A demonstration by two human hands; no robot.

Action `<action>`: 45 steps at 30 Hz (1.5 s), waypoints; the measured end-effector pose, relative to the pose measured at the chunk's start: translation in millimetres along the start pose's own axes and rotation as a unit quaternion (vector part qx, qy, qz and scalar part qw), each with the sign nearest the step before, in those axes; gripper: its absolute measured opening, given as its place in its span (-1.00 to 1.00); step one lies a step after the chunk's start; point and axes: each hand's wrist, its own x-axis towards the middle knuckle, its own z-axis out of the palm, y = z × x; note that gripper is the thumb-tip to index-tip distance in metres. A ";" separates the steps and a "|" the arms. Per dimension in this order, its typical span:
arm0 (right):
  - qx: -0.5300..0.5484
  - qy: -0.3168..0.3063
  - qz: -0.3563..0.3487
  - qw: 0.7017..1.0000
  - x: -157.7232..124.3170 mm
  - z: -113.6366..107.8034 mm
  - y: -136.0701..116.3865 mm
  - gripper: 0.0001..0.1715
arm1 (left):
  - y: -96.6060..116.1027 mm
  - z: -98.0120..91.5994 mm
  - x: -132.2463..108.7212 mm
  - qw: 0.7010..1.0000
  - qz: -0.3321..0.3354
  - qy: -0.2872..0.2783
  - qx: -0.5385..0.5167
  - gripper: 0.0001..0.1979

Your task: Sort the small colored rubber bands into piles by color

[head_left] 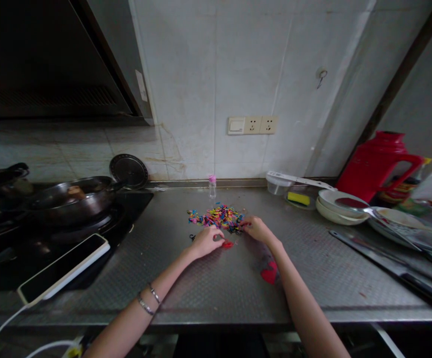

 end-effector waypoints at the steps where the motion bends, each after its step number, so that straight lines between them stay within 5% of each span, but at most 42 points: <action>1: 0.004 -0.003 -0.007 1.000 0.9 2.0 -0.1 -0.72 | -1.4 -1.0 0.3 1.000 -0.002 0.009 -0.003 -0.82; 16: 0.044 -0.002 -0.043 0.998 5.4 12.5 9.9 -0.81 | -35.9 -17.3 8.6 0.994 -0.023 0.088 -0.062 -0.79; 45: 0.103 0.021 0.044 0.993 3.1 3.0 6.8 -0.76 | -76.8 -29.1 3.5 0.986 -0.072 0.124 -0.080 -0.80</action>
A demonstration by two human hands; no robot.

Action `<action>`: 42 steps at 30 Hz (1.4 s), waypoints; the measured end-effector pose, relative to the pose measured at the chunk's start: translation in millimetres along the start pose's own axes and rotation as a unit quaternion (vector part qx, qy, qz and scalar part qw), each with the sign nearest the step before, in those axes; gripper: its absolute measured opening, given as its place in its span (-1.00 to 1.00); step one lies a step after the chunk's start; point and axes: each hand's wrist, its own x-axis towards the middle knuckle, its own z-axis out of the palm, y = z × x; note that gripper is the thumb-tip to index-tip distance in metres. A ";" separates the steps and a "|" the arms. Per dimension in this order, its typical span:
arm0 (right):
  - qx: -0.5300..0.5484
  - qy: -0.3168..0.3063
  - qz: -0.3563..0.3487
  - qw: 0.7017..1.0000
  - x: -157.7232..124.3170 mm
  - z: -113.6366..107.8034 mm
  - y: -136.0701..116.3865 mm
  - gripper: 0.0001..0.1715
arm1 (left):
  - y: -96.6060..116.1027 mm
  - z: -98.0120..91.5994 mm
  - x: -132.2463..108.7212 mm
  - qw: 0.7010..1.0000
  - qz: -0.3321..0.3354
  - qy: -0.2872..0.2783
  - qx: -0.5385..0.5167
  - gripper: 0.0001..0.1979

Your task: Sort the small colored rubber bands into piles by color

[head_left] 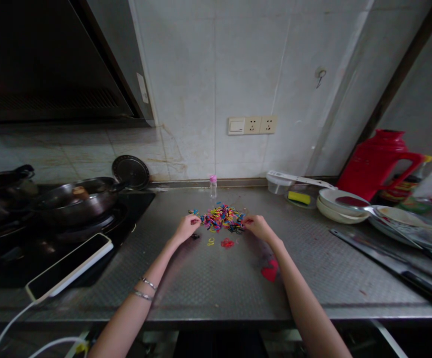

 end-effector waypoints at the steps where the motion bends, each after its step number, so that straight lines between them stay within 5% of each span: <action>1: 0.001 -0.006 0.001 1.000 -0.3 -0.5 -1.2 -0.76 | -2.0 -0.1 0.4 1.000 -0.002 0.001 -0.003 -0.80; 12: 0.009 -0.147 -0.032 0.989 -6.0 1.5 -20.4 -0.75 | -15.7 -5.5 2.2 1.000 -0.004 0.018 0.004 -0.79; 19: -0.048 -0.082 -0.016 0.995 -7.0 2.0 -12.7 -0.78 | -13.9 -9.1 1.4 0.999 -0.034 0.015 0.010 -0.76; 42: -0.002 -0.077 -0.030 0.997 -9.0 -5.6 -16.8 -0.76 | -30.1 -19.6 -0.7 0.996 -0.078 0.031 -0.017 -0.79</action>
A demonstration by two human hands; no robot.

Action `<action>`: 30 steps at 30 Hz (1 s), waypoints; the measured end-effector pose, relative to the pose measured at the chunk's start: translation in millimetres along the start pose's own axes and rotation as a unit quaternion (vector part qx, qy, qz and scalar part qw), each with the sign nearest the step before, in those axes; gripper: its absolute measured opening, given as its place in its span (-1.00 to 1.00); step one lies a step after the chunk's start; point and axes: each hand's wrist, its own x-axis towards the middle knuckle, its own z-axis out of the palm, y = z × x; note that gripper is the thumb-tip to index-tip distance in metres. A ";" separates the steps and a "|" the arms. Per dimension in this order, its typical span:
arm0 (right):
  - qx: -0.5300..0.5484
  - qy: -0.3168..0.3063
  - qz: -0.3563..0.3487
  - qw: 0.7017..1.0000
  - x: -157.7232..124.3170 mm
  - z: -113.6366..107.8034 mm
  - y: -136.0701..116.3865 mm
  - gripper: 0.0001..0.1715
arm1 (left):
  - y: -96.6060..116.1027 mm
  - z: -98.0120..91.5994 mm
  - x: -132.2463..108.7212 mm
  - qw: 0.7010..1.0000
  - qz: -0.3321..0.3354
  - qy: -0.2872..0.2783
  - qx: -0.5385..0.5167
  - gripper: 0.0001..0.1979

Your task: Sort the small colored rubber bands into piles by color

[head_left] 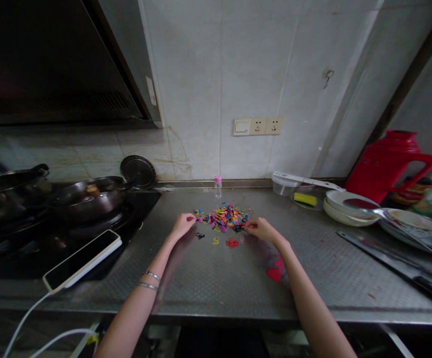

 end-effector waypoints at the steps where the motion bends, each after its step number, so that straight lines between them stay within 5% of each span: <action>1: 0.002 0.003 -0.001 1.000 -0.4 -0.4 -1.4 -0.76 | -0.6 0.1 0.0 1.000 -0.001 -0.003 0.001 -0.79; 30: 0.052 -0.009 -0.015 0.998 6.5 -2.0 -8.0 -0.70 | -1.6 3.8 -2.6 1.000 -0.005 -0.018 0.006 -0.79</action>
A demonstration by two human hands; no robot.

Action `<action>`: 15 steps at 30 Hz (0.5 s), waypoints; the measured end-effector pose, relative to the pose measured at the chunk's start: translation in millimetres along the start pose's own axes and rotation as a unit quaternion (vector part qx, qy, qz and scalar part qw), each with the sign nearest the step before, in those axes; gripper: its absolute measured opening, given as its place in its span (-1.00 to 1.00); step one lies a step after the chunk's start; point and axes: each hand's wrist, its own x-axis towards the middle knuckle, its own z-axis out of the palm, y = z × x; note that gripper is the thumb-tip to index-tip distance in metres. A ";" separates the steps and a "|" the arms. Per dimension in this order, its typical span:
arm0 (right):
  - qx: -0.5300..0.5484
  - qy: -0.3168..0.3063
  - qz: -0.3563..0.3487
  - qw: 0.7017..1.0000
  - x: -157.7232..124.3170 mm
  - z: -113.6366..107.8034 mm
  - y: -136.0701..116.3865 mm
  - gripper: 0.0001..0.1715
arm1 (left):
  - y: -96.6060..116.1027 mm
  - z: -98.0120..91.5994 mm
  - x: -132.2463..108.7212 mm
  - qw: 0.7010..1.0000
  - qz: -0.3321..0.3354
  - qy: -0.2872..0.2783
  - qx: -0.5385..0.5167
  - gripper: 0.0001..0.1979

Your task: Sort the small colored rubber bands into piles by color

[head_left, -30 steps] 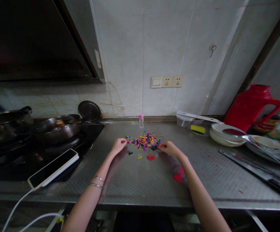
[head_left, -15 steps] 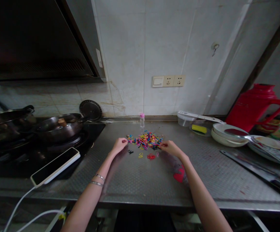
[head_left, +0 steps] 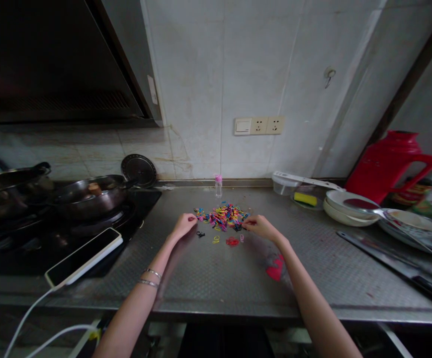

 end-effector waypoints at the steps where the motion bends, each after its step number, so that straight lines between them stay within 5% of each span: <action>1: -0.003 -0.002 -0.001 1.000 -1.5 -2.4 -1.0 -0.71 | 0.6 -0.2 -0.1 1.000 0.002 -0.001 0.000 -0.79; 15: 0.033 -0.064 0.062 0.995 -36.0 -16.3 11.0 -0.74 | -4.4 -5.4 3.1 1.000 0.002 0.009 -0.008 -0.79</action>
